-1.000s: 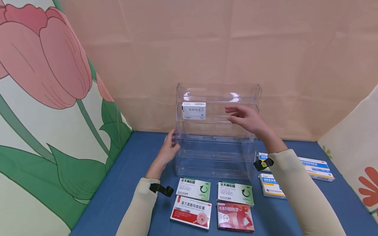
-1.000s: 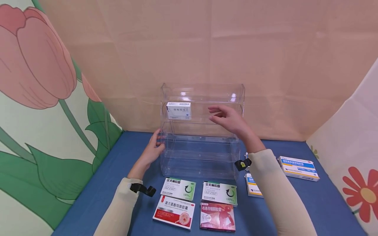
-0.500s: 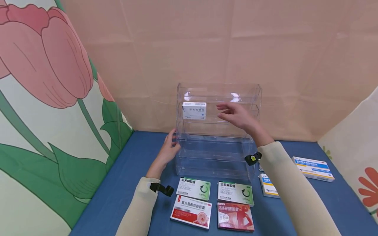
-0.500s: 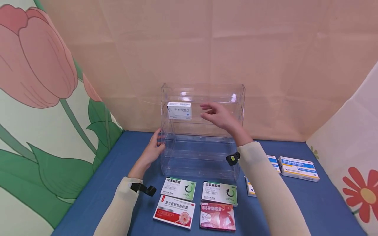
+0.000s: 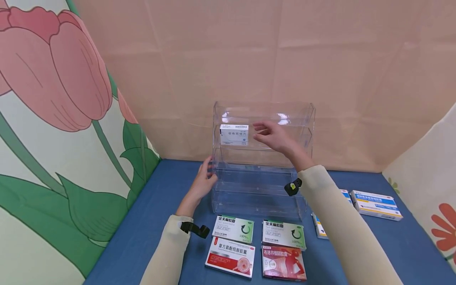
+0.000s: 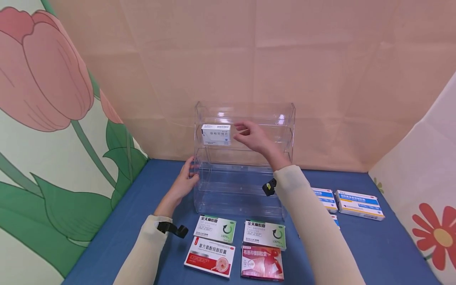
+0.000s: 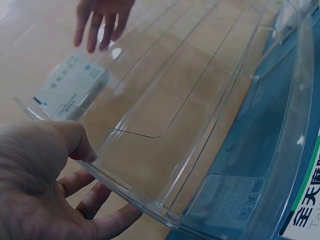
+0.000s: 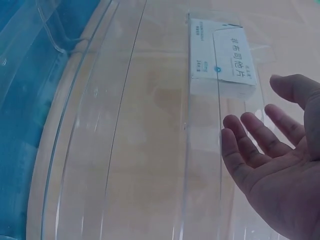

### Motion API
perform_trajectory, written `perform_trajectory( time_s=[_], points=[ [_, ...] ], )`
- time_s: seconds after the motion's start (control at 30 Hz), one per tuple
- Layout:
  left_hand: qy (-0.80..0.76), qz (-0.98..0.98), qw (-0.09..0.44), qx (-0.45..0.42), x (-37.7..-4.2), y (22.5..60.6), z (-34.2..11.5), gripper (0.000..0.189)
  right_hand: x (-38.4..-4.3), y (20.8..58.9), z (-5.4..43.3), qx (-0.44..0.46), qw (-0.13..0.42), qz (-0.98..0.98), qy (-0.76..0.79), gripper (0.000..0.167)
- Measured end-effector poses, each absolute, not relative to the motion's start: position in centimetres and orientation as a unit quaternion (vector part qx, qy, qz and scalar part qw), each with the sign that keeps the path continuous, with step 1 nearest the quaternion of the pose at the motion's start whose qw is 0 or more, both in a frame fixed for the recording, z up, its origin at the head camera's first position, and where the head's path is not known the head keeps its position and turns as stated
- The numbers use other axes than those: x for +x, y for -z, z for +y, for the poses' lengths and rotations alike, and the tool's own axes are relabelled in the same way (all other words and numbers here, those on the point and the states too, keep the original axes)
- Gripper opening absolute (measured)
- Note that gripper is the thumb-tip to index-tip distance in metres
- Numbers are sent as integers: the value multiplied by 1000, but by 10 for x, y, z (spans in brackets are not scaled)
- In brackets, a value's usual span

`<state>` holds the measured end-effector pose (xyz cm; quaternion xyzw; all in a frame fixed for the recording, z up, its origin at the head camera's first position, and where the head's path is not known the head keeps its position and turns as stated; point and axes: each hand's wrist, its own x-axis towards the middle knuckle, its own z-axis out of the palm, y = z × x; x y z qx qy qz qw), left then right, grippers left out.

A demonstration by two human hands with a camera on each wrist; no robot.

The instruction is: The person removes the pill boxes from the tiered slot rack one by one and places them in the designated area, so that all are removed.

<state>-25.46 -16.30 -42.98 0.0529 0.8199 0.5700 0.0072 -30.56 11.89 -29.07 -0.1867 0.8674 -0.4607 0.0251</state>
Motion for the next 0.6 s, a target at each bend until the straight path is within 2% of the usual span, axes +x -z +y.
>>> perform_trajectory(
  time_s=[0.6],
  points=[
    [-571, 820, 10, 50, -256, 430, -168, 75, -315, 288, 85, -160, -13, 874, 459, 54]
  ],
)
